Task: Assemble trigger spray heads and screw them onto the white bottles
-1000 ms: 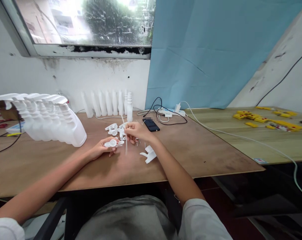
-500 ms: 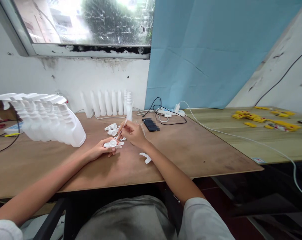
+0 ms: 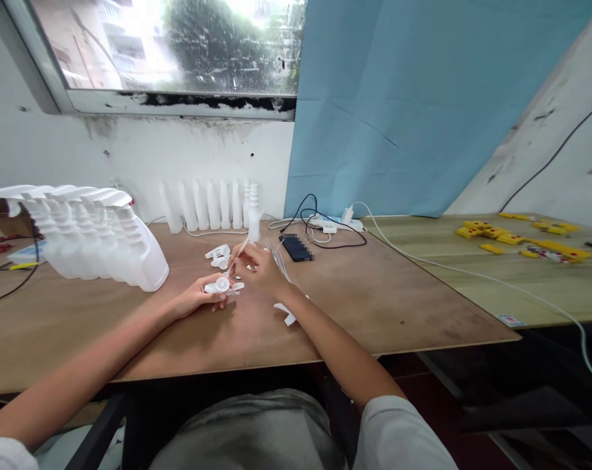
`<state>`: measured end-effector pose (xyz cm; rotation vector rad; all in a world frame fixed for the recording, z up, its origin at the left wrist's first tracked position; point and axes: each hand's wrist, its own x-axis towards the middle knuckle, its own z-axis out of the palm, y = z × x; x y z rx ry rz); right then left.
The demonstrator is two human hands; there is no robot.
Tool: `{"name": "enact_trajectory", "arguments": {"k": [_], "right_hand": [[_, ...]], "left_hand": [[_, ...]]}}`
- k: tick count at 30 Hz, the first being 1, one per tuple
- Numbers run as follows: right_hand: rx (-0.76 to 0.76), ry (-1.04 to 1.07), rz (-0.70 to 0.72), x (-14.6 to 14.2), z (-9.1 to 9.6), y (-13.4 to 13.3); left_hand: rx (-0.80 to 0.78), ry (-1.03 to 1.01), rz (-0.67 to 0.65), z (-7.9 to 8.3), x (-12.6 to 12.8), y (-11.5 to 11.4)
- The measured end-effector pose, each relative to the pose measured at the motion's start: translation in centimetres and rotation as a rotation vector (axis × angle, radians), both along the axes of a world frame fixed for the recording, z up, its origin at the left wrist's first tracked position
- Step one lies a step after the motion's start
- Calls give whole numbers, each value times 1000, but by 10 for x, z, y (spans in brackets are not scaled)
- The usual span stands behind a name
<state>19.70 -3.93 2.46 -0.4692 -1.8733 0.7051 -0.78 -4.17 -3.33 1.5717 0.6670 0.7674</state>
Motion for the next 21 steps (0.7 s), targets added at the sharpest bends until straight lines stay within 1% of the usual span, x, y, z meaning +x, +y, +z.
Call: {"name": "enact_trajectory", "arguments": {"k": [4,9,12,15,17,21], "right_hand": [[58,-150,-46,-3,-1,0],[39,-345,-48,-3,-5,7],[76,-424,-95,-2,-7,10],[109,-460,-175,-2,-11,12],[80,-463,-204,-4,-14,13],[13,-440,-205,-7,-22,16]], "left_hand": [[11,12,-22,-1,-1,2],[16,44,-30,-1,-1,2],[21,43,-28,-1,0,2],[20,46,-24,-1,0,2],[18,58,-19,-1,0,2],[17,89,23,-2,0,2]]}}
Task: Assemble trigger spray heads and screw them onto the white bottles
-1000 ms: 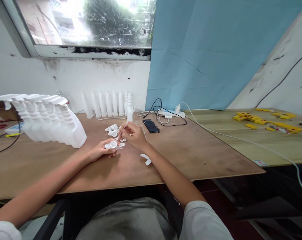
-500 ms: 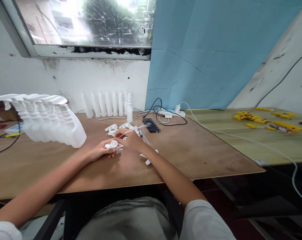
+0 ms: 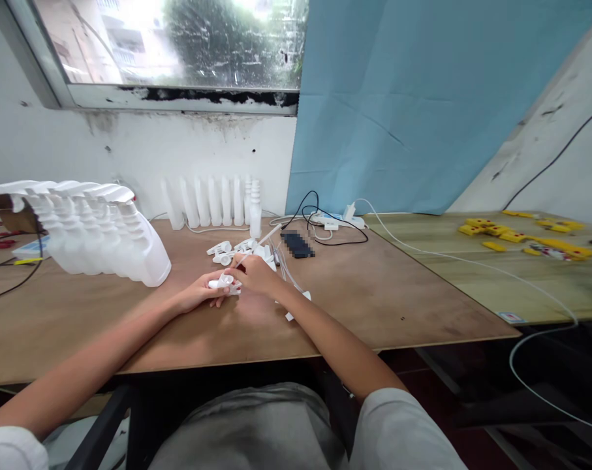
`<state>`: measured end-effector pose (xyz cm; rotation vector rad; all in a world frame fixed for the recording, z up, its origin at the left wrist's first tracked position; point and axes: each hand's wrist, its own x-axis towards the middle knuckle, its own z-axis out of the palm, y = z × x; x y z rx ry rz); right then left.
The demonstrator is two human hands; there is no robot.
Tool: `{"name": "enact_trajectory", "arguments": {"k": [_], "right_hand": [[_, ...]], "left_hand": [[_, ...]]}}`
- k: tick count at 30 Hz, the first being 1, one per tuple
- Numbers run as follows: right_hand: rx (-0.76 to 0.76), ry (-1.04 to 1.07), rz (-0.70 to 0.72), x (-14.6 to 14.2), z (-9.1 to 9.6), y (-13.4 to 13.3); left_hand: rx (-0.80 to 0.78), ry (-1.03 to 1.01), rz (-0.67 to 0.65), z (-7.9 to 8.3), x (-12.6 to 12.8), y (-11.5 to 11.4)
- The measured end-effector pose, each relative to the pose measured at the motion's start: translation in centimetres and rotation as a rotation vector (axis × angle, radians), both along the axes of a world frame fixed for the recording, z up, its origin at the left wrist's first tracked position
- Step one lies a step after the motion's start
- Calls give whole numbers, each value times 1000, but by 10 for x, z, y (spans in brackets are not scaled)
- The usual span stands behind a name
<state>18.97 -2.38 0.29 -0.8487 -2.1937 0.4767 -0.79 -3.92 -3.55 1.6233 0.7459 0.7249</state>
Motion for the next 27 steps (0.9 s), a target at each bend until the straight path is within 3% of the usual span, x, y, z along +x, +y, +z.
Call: {"name": "enact_trajectory", "arguments": {"k": [13,27], "right_hand": [[14,-3,6,-5,-8,2],[-102,28,67,-7,-11,7]], "left_hand": [[77,44,24,-4,-1,0],[55,51,58,1,0,-4]]}}
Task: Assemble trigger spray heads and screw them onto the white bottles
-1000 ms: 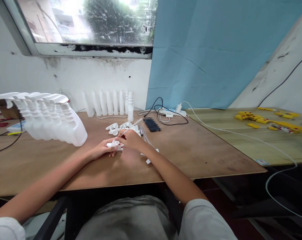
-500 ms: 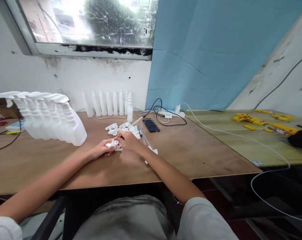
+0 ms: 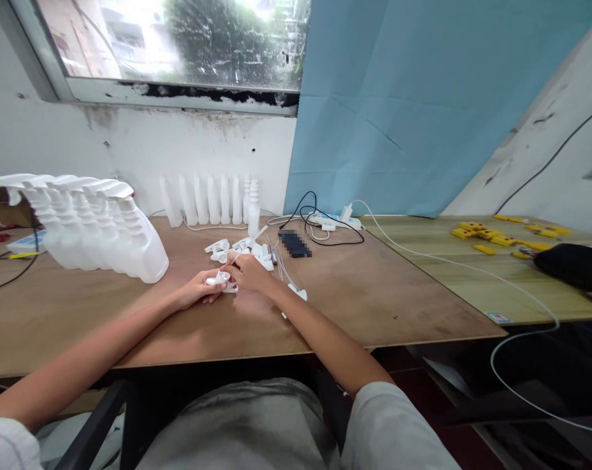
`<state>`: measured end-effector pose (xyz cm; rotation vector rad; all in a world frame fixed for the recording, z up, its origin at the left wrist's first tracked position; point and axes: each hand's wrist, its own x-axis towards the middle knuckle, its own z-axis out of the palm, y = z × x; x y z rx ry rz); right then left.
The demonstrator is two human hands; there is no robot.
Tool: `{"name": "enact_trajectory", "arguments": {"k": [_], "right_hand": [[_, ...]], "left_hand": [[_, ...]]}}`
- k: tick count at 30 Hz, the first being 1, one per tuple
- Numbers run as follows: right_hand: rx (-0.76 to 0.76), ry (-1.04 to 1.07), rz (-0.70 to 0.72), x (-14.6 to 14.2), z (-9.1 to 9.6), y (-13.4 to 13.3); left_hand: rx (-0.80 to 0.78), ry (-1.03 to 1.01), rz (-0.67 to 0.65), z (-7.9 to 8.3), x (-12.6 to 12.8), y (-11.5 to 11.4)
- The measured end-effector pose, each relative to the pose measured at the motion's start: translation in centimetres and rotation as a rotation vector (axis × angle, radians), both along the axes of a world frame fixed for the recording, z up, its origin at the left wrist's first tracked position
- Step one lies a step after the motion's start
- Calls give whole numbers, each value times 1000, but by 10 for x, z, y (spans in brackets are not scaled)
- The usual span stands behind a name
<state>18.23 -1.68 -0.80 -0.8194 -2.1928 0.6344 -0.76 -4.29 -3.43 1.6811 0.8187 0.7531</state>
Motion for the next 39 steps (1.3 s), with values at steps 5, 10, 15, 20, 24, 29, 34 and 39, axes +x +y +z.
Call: {"name": "enact_trajectory", "arguments": {"k": [5,10,15,20,24,29,34,39], "right_hand": [[7,-23,25,-1,-2,1],[-52,-3,26,-1,-3,2],[10,101,-6,6,6,7],[313,177,-178,17,16,-1],[499,-117,-52,18,16,-10],[551,-7,-189,34,25,0],[662,262,-428,62,40,10],[708,327,-557,68,41,14]], "left_hand": [[-8,-6,-9,0,0,0],[-14,-23,-36,0,1,1],[-107,-169,-23,3,3,4],[-214,-483,-4,14,5,2],[-249,-483,-128,34,11,1],[-123,-75,-363,75,23,25],[392,336,10,96,47,88],[642,969,350,77,86,141]]}}
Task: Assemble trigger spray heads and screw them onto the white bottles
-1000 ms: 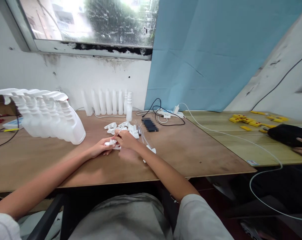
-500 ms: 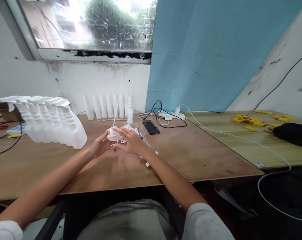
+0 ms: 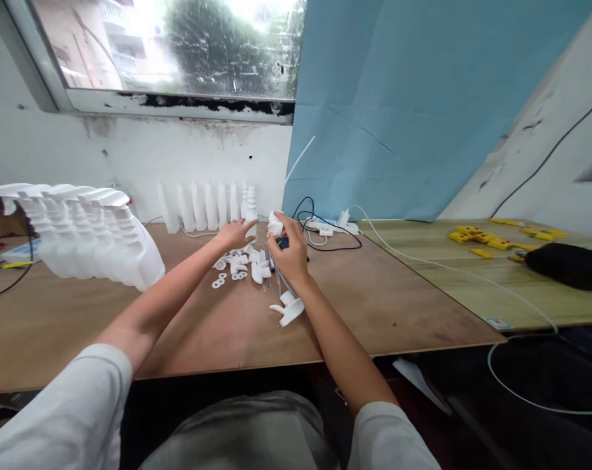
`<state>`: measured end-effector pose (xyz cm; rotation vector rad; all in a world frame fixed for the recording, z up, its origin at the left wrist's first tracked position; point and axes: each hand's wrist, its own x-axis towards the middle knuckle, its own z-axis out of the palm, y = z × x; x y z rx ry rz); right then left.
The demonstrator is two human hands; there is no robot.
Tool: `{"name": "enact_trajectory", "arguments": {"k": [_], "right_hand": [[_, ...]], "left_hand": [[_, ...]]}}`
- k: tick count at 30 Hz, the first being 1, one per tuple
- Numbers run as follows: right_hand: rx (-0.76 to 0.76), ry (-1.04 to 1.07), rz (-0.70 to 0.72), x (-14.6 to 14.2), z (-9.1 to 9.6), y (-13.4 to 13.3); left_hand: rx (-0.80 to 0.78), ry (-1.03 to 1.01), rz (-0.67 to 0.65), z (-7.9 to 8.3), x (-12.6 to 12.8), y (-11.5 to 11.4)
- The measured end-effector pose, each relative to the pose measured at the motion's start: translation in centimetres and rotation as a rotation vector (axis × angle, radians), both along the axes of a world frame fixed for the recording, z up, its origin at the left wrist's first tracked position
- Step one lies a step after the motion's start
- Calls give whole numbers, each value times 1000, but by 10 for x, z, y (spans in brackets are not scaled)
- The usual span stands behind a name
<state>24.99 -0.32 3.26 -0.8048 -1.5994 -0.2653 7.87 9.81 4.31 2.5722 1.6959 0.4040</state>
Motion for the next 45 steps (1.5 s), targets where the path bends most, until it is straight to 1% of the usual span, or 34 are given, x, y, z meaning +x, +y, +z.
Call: {"name": "enact_trajectory", "arguments": {"k": [3,6,8,11,13,15,16,18,20,22,24,26,29,32,34,36,41,45], "right_hand": [[22,-62,4,-1,-2,-1],[39,-123,17,-2,-2,-2],[46,-132,26,-2,-1,-3],[28,-103,41,-2,0,-6],[-6,-46,61,-2,0,-7],[-65,70,121,-2,2,-7],[-100,161,170,-1,3,-7],[-174,396,323,3,8,-5],[-238,644,525,11,16,-2],[-308,839,710,25,25,1],[-390,975,804,43,34,3],[-397,1068,839,62,41,3],[-428,1065,875,85,45,2],[-565,994,914,97,45,2],[-644,944,936,98,44,5],[-688,911,951,97,42,7],[-723,897,960,91,39,10],[-745,875,928,87,39,11]], "left_hand": [[-22,58,105,-16,20,18],[-39,71,177,-25,28,29],[-15,47,189,-25,26,32],[98,-23,194,-19,14,29],[182,-69,218,-14,0,21],[277,-173,211,-11,-17,8],[332,-258,182,-11,-26,-1],[435,-462,59,-14,-47,-21],[481,-595,-36,-21,-69,-43],[506,-624,-23,-32,-89,-63],[501,-660,12,-43,-105,-76],[453,-740,44,-53,-116,-81],[380,-841,98,-62,-122,-79],[372,-866,126,-66,-124,-72],[379,-866,118,-67,-126,-69],[386,-865,115,-70,-129,-67],[415,-854,127,-76,-135,-64],[426,-830,119,-76,-134,-66]]}}
